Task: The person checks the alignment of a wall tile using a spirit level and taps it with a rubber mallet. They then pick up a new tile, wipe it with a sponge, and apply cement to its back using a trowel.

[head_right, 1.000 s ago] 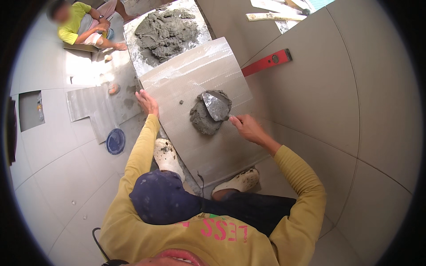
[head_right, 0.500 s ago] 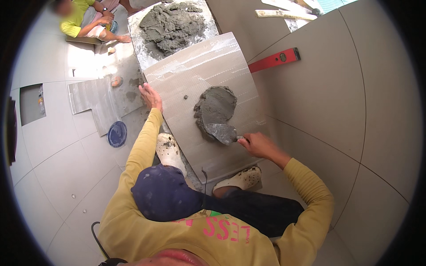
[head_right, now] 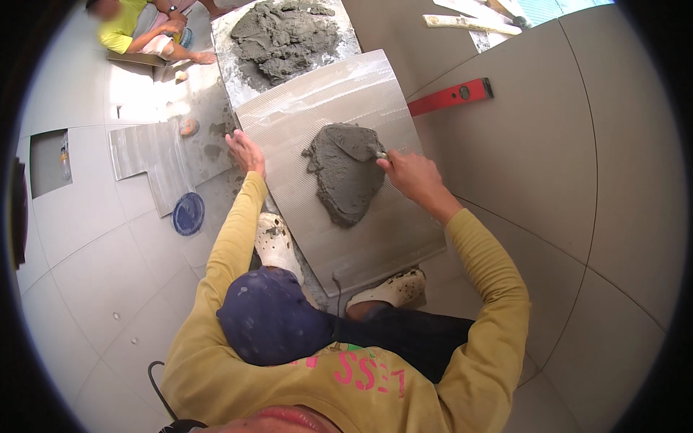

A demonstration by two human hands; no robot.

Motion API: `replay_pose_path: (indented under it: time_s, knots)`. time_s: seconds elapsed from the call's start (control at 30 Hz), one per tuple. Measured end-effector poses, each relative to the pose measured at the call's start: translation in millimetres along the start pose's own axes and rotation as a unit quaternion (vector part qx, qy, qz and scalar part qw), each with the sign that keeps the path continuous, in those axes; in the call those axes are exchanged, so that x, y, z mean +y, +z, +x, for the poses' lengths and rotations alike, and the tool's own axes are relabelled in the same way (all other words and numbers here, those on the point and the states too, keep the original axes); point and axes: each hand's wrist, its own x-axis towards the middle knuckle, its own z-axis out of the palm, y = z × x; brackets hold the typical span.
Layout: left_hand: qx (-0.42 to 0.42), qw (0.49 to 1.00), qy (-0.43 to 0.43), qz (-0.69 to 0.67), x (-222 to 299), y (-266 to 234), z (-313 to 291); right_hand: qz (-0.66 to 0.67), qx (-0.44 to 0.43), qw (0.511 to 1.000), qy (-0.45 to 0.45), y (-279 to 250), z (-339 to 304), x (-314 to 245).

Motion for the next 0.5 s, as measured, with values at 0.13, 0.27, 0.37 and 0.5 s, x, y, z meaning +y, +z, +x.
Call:
replay_pose_path:
  time_s: [0.13,0.27,0.37,0.5]
  knots:
    - [0.007,1.0,0.007,0.013,-3.1,1.2,-0.9,0.328,-0.19,0.901,0.209,1.2,-43.2,-8.9]
    - [-0.002,1.0,-0.017,0.007,4.4,-3.0,-2.5,0.354,-0.334,0.843,0.227,-32.0,-64.6,-14.0]
    - [-0.001,1.0,-0.013,0.006,6.3,-1.6,-1.7,0.41,-0.221,0.849,0.248,-30.6,-66.7,-23.1]
    - [-0.014,1.0,-0.01,-0.004,9.8,4.8,-6.2,0.43,-0.166,0.85,0.256,-14.5,-14.1,-37.5]
